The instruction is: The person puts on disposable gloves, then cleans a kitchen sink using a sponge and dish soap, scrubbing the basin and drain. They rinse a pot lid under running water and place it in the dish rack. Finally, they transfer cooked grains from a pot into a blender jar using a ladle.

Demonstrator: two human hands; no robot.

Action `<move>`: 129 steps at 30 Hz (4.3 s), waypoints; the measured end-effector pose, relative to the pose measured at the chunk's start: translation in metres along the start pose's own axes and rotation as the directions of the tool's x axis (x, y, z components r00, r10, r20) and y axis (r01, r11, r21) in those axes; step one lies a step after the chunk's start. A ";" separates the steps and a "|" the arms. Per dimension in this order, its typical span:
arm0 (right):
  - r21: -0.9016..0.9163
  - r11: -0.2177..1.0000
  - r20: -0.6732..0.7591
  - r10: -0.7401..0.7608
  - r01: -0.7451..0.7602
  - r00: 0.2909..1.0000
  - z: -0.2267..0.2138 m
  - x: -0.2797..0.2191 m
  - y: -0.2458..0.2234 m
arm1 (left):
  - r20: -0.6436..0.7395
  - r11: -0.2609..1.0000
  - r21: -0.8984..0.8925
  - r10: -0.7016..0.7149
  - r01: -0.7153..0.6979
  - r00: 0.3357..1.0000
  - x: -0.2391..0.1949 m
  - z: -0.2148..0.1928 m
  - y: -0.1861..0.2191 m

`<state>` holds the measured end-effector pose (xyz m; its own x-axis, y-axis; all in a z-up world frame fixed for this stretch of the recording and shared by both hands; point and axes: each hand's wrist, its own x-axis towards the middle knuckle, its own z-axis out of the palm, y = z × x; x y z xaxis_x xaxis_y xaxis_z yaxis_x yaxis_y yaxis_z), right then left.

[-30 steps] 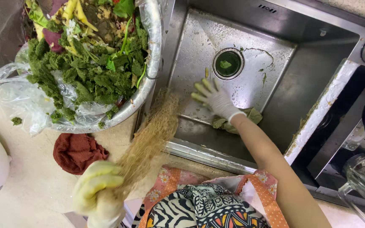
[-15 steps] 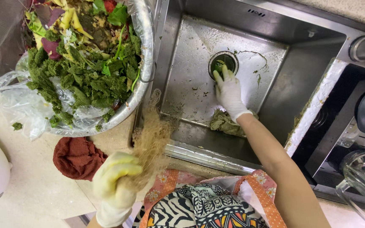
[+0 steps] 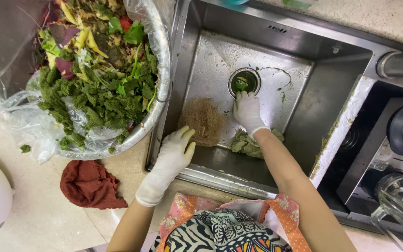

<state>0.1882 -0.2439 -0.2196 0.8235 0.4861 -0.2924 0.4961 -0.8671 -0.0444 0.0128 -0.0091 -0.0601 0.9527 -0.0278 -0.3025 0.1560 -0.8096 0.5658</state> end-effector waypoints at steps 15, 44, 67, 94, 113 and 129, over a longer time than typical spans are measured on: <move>-0.376 0.864 0.188 -0.282 0.334 0.941 -0.013 0.001 0.032 | 0.214 0.988 -0.042 -0.137 0.149 0.967 0.001 0.032 -0.028; 0.279 0.755 -0.537 -0.389 0.593 0.748 -0.407 -0.005 -0.204 | 0.258 0.996 -0.070 -0.038 0.058 0.965 0.034 0.049 -0.030; 0.706 0.501 -0.387 -0.319 0.501 0.865 -0.453 0.012 -0.209 | -0.179 0.936 -0.236 0.222 -0.261 0.958 0.000 -0.001 0.010; 0.323 0.771 -0.599 -0.281 0.548 0.749 -0.410 0.022 -0.159 | -0.637 0.750 -0.562 -0.124 -0.349 0.761 -0.036 -0.344 -0.018; 0.919 0.382 -0.010 -0.221 0.097 0.975 -0.372 -0.080 -0.019 | -0.088 0.433 -0.898 -0.006 -0.077 0.996 -0.028 -0.166 0.105; 0.942 0.161 0.226 0.350 -0.296 0.909 -0.264 -0.171 0.181 | -0.028 0.873 -0.411 -0.301 0.263 0.953 0.233 0.169 0.017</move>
<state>0.2098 -0.4557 0.0748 0.8603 0.1139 -0.4968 -0.4227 -0.3854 -0.8203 0.1932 -0.1283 -0.2504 0.8687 0.2334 -0.4369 0.4940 -0.4730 0.7296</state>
